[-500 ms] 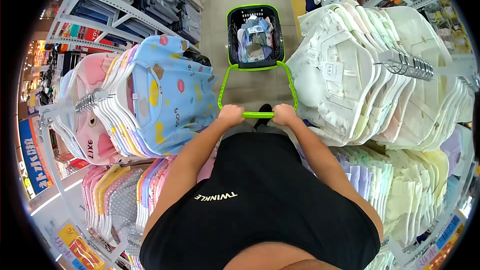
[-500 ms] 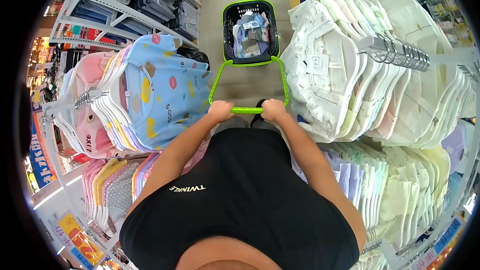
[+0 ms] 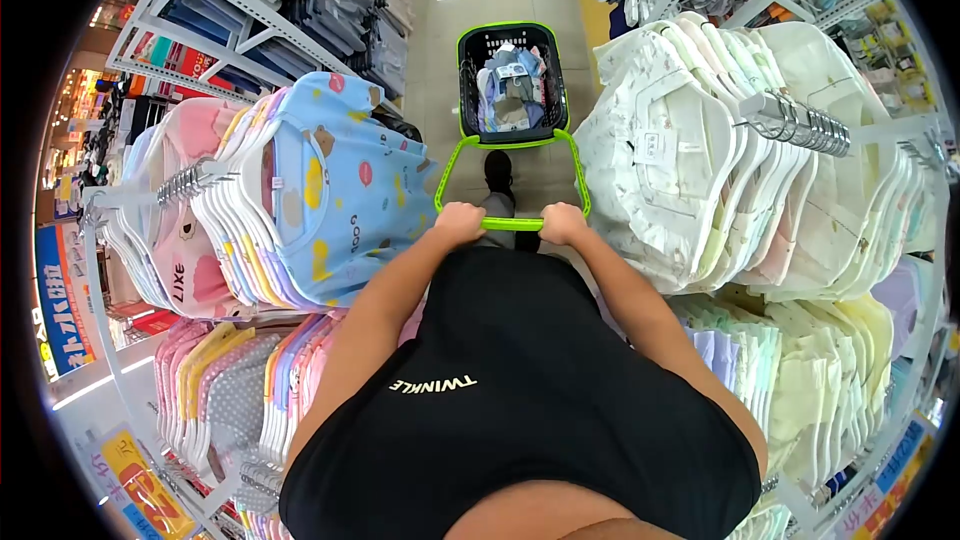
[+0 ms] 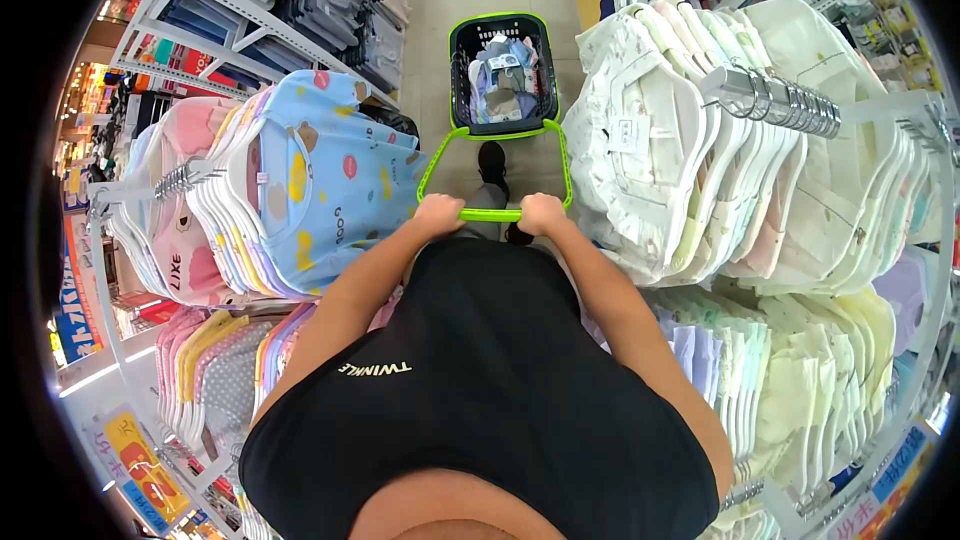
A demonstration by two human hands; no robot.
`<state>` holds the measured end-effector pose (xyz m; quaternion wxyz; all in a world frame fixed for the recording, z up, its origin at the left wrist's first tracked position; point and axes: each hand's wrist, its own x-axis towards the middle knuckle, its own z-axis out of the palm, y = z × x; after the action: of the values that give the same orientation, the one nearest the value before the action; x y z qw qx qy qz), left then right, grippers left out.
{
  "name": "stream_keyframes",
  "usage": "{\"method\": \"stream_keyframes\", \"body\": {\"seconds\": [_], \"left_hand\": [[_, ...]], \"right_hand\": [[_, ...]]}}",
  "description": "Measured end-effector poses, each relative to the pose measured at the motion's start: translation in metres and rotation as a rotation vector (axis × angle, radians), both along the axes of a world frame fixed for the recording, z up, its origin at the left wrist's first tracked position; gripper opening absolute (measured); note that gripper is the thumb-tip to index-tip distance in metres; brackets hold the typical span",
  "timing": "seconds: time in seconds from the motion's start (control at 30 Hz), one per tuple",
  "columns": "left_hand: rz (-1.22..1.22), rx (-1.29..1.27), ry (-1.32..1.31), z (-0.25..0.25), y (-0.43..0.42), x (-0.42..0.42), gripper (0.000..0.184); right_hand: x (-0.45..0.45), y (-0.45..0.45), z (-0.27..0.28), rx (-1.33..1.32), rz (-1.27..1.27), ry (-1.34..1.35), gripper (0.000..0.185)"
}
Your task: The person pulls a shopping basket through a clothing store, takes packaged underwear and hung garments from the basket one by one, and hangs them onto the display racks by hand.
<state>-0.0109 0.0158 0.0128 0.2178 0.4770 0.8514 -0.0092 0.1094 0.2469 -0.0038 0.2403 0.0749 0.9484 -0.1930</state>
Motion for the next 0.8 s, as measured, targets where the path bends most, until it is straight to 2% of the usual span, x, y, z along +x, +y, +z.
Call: {"method": "stream_keyframes", "body": {"seconds": [0.37, 0.57, 0.8], "left_hand": [[0.037, -0.006, 0.001, 0.0, -0.004, -0.006, 0.028], [0.104, -0.034, -0.05, 0.002, -0.004, -0.011, 0.027], [0.12, 0.002, 0.017, -0.017, -0.011, -0.047, 0.024]], "right_hand": [[-0.007, -0.006, 0.006, -0.014, -0.018, 0.006, 0.026], [-0.015, -0.006, -0.01, -0.034, 0.006, 0.04, 0.026], [-0.049, -0.014, -0.008, -0.034, 0.003, 0.079, 0.025]]}}
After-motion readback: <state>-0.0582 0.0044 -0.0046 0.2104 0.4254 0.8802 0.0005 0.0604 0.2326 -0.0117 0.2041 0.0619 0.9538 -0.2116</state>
